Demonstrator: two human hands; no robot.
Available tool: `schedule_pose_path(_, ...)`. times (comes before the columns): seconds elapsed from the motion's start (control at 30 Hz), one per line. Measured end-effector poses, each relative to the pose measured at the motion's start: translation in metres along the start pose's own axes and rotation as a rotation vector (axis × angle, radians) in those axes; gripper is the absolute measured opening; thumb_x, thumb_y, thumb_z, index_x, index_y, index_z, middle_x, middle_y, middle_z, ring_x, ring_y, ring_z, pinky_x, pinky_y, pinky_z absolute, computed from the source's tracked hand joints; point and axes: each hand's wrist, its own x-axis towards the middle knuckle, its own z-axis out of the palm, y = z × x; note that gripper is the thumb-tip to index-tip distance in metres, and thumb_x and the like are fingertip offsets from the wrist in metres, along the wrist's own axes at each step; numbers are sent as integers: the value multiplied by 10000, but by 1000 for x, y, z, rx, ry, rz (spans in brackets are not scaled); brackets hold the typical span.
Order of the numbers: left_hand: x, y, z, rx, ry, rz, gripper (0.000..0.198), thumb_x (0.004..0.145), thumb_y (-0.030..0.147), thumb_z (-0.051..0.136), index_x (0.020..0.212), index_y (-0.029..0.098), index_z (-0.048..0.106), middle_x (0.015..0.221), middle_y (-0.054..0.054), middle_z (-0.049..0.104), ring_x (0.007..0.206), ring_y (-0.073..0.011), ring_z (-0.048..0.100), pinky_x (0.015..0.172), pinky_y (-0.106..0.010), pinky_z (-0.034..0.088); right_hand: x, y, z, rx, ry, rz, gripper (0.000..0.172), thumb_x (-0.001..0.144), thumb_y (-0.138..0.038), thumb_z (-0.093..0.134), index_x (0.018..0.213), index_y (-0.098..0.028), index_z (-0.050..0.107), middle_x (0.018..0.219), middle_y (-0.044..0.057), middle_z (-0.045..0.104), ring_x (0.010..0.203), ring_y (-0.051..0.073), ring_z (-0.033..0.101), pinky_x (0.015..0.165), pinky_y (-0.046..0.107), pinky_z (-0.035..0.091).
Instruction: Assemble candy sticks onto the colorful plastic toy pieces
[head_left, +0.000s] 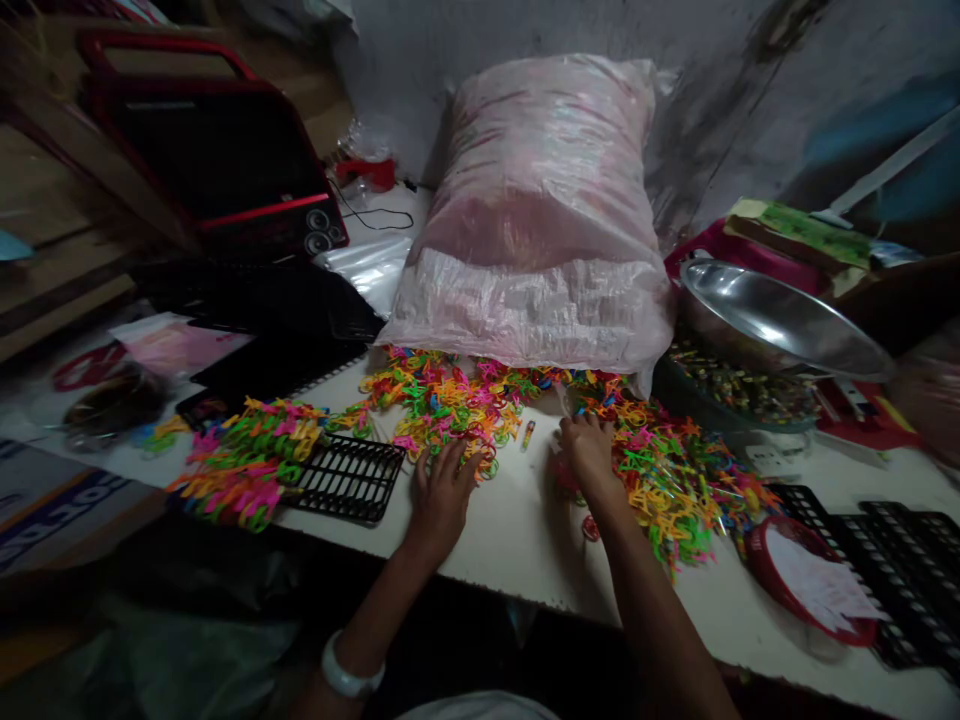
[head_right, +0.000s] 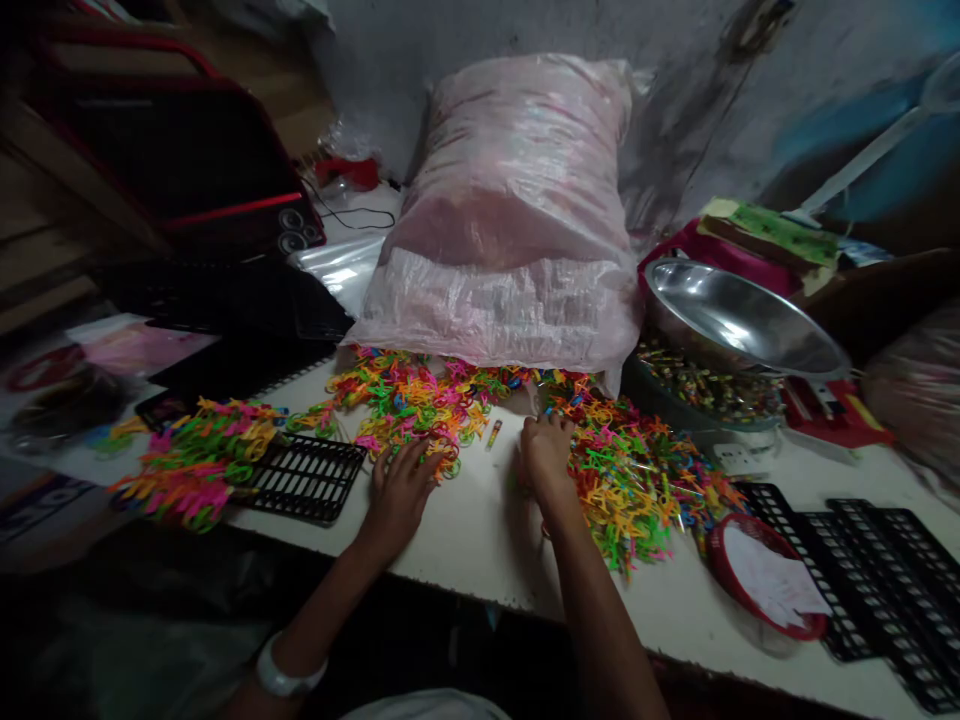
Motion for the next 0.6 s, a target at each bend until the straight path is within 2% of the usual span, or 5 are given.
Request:
schedule_pose_path(0.13, -3, -4, 5, -12, 18, 24, 340, 909, 217, 441, 1239, 227, 523, 1351, -95, 525, 1307, -234, 410, 1119, -514, 200, 3, -30, 10, 65, 17, 49, 239, 877, -325, 502, 914, -129, 633, 942, 170, 653, 911, 273, 553, 785, 374, 342)
schedule_pose_path(0.27, -5, -7, 6, -35, 29, 34, 284, 918, 238, 440, 1175, 204, 557, 1314, -86, 561, 1298, -224, 422, 1117, -497, 216, 4, -42, 20, 161, 9, 72, 223, 887, -241, 447, 959, -82, 587, 934, 181, 640, 847, 240, 567, 721, 321, 357)
schedule_pose_path(0.43, -8, -7, 2, -40, 22, 28, 274, 929, 223, 411, 1156, 204, 565, 1295, -71, 579, 1294, -211, 426, 1113, -484, 228, 2, -43, 21, 315, 8, -5, 244, 896, -178, 350, 1084, -130, 498, 988, 97, 622, 842, 173, 547, 703, 254, 365)
schedule_pose_path(0.53, -7, -4, 1, -17, 6, 8, 290, 925, 218, 411, 1175, 207, 558, 1319, -82, 558, 1305, -222, 413, 1115, -490, 220, -3, -52, 19, 374, -8, -30, 196, 851, -236, 463, 1012, -144, 523, 963, 97, 617, 852, 185, 538, 699, 253, 355)
schedule_pose_path(0.6, -6, -4, 1, 4, -12, -4, 322, 912, 222, 438, 1220, 206, 533, 1345, -92, 533, 1315, -234, 399, 1120, -501, 207, -8, -57, 18, 406, -27, -10, 155, 817, -275, 525, 913, -153, 541, 867, 85, 620, 764, 180, 534, 641, 254, 336)
